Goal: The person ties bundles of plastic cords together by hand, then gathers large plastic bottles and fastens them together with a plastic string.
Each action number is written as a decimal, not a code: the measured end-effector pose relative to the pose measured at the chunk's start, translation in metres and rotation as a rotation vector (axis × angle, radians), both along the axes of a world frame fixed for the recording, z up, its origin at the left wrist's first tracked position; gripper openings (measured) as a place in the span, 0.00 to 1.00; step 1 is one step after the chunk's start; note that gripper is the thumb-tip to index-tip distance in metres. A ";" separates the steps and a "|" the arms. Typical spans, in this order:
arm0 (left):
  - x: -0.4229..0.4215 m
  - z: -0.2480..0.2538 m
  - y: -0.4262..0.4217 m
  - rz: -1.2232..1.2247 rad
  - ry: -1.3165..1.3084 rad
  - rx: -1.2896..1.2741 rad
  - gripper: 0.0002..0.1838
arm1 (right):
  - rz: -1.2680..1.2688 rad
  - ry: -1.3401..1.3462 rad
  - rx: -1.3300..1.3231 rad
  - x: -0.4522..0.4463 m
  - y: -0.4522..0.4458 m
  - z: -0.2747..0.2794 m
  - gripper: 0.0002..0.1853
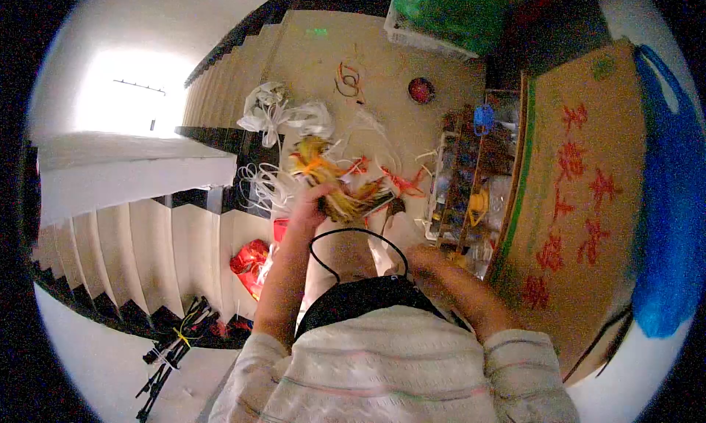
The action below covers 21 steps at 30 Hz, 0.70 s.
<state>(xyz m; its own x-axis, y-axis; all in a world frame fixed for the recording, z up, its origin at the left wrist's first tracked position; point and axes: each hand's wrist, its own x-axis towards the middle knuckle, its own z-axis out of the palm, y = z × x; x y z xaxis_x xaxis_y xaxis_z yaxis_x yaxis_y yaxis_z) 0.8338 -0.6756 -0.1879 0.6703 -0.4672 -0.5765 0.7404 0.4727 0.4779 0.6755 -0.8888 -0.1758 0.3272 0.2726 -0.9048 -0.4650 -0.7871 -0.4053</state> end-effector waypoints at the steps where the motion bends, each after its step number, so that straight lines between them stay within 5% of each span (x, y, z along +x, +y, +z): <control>1: 0.008 -0.005 -0.021 -0.052 -0.042 -0.004 0.19 | -0.061 0.074 0.039 0.016 -0.004 -0.002 0.22; 7: 0.071 -0.048 -0.096 -0.372 0.184 -0.039 0.19 | -0.229 0.138 0.224 0.060 -0.028 -0.075 0.20; 11: 0.122 -0.088 -0.130 -0.344 0.401 -0.157 0.17 | -0.269 0.188 0.246 0.070 -0.047 -0.123 0.18; 15: 0.190 -0.134 -0.151 -0.486 0.131 0.126 0.12 | -0.295 0.327 0.272 0.077 -0.049 -0.161 0.17; 21: 0.229 -0.223 -0.140 -0.588 0.017 0.384 0.19 | -0.390 0.402 0.503 0.101 -0.085 -0.239 0.14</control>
<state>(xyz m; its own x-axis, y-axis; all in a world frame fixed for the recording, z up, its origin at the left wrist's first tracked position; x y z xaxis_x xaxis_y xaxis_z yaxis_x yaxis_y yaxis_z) 1.0631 -0.8157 -0.4112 0.3581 -0.5104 -0.7818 0.8305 -0.2087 0.5165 0.7762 -0.9740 -0.4146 0.1560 0.6167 -0.7716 -0.8601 -0.2993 -0.4131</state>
